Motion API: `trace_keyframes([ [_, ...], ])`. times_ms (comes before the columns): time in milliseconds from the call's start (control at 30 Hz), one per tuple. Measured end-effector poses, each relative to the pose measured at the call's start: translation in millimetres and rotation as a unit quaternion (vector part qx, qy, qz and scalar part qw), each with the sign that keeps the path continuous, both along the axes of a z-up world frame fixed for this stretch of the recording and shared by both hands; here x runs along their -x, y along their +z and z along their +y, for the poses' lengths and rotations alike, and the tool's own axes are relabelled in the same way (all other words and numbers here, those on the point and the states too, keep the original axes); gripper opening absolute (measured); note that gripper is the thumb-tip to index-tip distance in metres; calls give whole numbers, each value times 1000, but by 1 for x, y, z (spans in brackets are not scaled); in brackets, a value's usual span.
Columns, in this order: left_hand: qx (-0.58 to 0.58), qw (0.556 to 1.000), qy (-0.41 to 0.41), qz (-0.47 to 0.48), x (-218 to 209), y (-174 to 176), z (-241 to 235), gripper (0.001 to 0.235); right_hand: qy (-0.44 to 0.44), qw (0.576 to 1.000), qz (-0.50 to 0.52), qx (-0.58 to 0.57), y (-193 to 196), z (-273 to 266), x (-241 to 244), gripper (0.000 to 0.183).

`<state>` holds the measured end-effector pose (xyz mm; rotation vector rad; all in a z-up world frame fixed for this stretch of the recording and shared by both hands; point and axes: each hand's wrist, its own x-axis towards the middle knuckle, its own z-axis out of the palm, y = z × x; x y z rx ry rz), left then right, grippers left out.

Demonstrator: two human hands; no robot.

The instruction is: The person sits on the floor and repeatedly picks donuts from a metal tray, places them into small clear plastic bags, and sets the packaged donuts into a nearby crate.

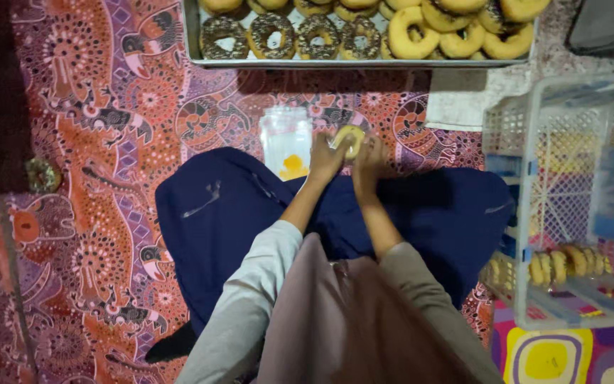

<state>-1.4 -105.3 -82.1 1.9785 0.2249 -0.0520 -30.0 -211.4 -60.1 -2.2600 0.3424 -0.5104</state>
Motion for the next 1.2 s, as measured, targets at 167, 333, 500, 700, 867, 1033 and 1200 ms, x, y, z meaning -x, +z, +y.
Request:
trace_keyframes([
  [167,29,996,16,83,23,-33,-14,49,28,993,84,-76,19,-9,-31,31],
  [333,102,993,-19,51,33,-39,-12,57,193,892,235,-334,54,-29,-43,34],
  [500,192,980,-57,-7,53,28,-23,44,240,859,323,-315,90,-77,-32,52],
  [700,105,988,-108,-29,25,65,-20,26,145,927,174,-300,183,-223,76,51],
  [867,-230,966,-57,-104,-28,23,92,22,-214,943,106,-233,175,-354,188,50],
  [1033,-282,949,-137,-17,-23,-28,113,24,-40,960,239,143,99,-347,219,63],
  [1200,-326,932,-153,-31,-11,-40,114,16,-248,896,369,9,121,-320,180,42],
])
